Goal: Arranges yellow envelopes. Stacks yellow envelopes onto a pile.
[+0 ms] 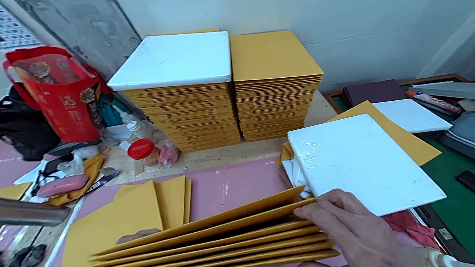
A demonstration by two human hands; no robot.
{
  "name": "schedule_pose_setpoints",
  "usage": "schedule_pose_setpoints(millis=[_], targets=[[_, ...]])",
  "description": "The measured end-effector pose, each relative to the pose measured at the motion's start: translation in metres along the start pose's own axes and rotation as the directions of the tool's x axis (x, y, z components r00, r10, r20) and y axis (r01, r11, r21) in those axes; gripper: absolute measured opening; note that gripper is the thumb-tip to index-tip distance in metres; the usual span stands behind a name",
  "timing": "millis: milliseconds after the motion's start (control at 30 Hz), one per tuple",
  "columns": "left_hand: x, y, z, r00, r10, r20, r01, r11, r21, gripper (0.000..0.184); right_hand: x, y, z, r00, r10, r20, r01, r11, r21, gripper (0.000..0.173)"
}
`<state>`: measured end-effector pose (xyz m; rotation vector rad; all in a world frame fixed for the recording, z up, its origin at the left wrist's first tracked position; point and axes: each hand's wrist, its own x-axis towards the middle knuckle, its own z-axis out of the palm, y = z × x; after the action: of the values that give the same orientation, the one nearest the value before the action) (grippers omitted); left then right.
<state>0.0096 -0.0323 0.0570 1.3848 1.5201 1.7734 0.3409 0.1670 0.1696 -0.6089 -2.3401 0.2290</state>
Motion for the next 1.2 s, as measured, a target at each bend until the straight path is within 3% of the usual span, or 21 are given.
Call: schedule_pose_setpoints(millis=[33, 67, 100, 133, 167, 200, 233, 300, 367, 467, 600, 667, 733, 867, 1033, 1100, 1200], targets=[[-0.001, 0.004, 0.002, 0.999, -0.03, -0.013, 0.029, 0.999, -0.043, 0.048, 0.005, -0.005, -0.003, 0.998, -0.018, 0.054, 0.022, 0.997, -0.07, 0.048], [0.001, 0.018, 0.013, 0.985, -0.128, -0.12, 0.113, 0.986, -0.126, 0.033, 0.009, -0.01, -0.006, 0.994, -0.02, 0.112, 0.034, 0.991, -0.129, 0.047], [0.011, 0.044, 0.033, 0.927, -0.25, -0.28, 0.195, 0.958, -0.211, 0.017, 0.014, -0.015, -0.009, 0.987, -0.015, 0.161, 0.042, 0.984, -0.17, 0.044], [0.018, 0.057, 0.036, 0.926, -0.267, -0.267, 0.199, 0.946, -0.257, 0.02, 0.018, -0.02, -0.011, 0.979, -0.012, 0.205, 0.054, 0.978, -0.2, 0.042], [0.027, 0.059, 0.023, 0.982, -0.17, -0.081, 0.144, 0.956, -0.257, 0.043, 0.022, -0.022, -0.013, 0.968, -0.015, 0.249, 0.07, 0.974, -0.214, 0.041], [0.042, 0.058, 0.004, 0.991, -0.072, 0.111, 0.09, 0.982, -0.163, 0.065, 0.025, -0.024, -0.015, 0.955, -0.018, 0.297, 0.084, 0.974, -0.211, 0.041], [0.06, 0.062, -0.012, 0.969, -0.029, 0.246, 0.032, 0.999, -0.01, 0.076, 0.027, -0.024, -0.017, 0.939, -0.02, 0.343, 0.092, 0.977, -0.193, 0.042], [0.089, 0.078, -0.032, 0.927, -0.036, 0.374, -0.084, 0.95, 0.3, 0.086, 0.031, -0.025, -0.021, 0.912, -0.021, 0.41, 0.095, 0.982, -0.161, 0.042], [0.114, 0.101, -0.031, 0.877, -0.082, 0.474, -0.192, 0.844, 0.501, 0.075, 0.032, -0.025, -0.024, 0.891, -0.016, 0.454, 0.09, 0.986, -0.142, 0.041], [0.145, 0.123, 0.009, 0.814, -0.181, 0.552, -0.326, 0.643, 0.692, 0.045, 0.031, -0.026, -0.026, 0.87, -0.04, 0.492, 0.139, 0.976, -0.166, 0.041], [0.163, 0.126, 0.057, 0.662, -0.418, 0.622, -0.352, 0.56, 0.75, 0.025, 0.033, -0.033, -0.021, 0.853, -0.072, 0.518, 0.201, 0.96, -0.196, 0.039], [0.165, 0.12, 0.065, 0.631, -0.427, 0.647, -0.38, 0.557, 0.738, 0.021, 0.031, -0.039, -0.016, 0.857, -0.078, 0.509, 0.212, 0.954, -0.211, 0.042], [0.165, 0.117, 0.067, 0.656, -0.392, 0.645, -0.393, 0.552, 0.735, 0.022, 0.029, -0.046, -0.011, 0.859, -0.078, 0.505, 0.207, 0.957, -0.205, 0.044], [0.161, 0.117, 0.064, 0.802, -0.212, 0.559, -0.359, 0.577, 0.734, 0.019, 0.023, -0.058, -0.002, 0.872, -0.09, 0.481, 0.198, 0.964, -0.179, 0.036], [0.157, 0.161, 0.025, 0.919, 0.028, 0.394, -0.333, 0.59, 0.736, 0.008, 0.018, -0.061, -0.004, 0.863, -0.077, 0.499, 0.172, 0.974, -0.147, 0.034], [0.14, 0.177, 0.004, 0.948, 0.148, 0.283, -0.317, 0.522, 0.791, 0.012, 0.016, -0.063, -0.005, 0.842, -0.069, 0.534, 0.153, 0.982, -0.115, 0.031], [0.1, 0.17, -0.046, 0.939, 0.313, 0.143, -0.269, 0.41, 0.871, 0.02, 0.014, -0.067, -0.008, 0.795, -0.065, 0.603, 0.114, 0.993, -0.043, 0.028]])
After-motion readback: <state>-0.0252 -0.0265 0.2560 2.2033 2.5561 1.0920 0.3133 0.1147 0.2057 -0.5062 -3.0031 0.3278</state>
